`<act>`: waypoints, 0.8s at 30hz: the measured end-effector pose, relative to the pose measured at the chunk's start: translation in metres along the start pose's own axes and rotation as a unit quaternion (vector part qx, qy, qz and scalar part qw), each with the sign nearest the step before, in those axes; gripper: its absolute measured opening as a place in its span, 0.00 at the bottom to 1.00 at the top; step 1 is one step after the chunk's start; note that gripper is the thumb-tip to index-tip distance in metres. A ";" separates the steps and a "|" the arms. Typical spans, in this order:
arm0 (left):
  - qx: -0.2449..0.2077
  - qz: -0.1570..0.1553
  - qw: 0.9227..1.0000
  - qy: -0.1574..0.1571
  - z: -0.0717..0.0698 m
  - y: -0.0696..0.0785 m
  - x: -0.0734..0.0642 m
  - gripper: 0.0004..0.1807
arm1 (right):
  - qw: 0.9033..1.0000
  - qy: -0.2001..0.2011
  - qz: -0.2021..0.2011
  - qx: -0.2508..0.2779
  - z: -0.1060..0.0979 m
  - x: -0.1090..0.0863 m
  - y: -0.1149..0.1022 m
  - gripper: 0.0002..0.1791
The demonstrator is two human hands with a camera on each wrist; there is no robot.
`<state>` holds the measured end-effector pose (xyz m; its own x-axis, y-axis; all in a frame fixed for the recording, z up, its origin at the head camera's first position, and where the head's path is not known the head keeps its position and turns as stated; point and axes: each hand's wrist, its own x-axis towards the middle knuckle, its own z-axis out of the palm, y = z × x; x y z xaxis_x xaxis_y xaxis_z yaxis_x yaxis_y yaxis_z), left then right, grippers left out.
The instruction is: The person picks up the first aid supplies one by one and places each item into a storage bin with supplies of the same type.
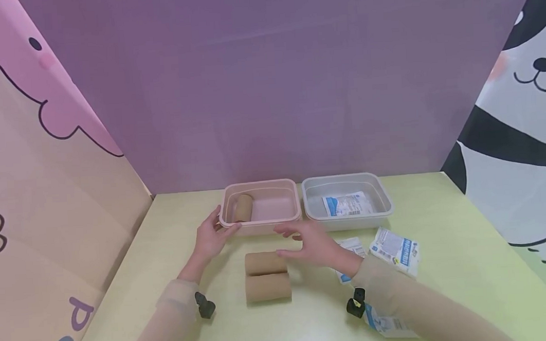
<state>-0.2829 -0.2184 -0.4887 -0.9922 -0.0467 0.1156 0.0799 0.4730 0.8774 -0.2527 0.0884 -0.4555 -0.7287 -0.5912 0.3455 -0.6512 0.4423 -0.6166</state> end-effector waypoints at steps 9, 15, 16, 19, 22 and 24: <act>-0.005 0.007 1.000 0.006 -0.001 -0.002 -0.002 0.53 | 0.999 -0.035 -0.031 -0.028 0.020 0.003 0.001 0.28; -0.010 0.002 1.000 0.010 0.000 -0.001 -0.003 0.53 | 0.996 -0.079 -0.020 -0.043 0.028 0.003 0.004 0.33; -0.010 0.000 1.000 0.010 0.000 0.000 -0.003 0.53 | 0.995 -0.083 -0.021 -0.042 0.029 0.003 0.005 0.33; -0.011 -0.001 1.000 0.010 0.000 0.001 -0.004 0.53 | 0.995 -0.086 -0.033 -0.034 0.034 0.004 0.007 0.32; -0.012 0.001 1.000 0.010 0.000 0.002 -0.005 0.52 | 0.995 -0.084 -0.041 -0.032 0.038 0.005 0.008 0.31; -0.010 0.004 1.000 0.010 0.000 0.003 -0.005 0.52 | 0.995 -0.084 -0.045 -0.035 0.040 0.005 0.007 0.29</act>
<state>-0.2776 -0.2165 -0.4864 -0.9893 -0.0610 0.1322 0.0903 0.4554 0.8857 -0.2526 0.0616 -0.4863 -0.6254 -0.7320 0.2702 -0.7293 0.4252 -0.5361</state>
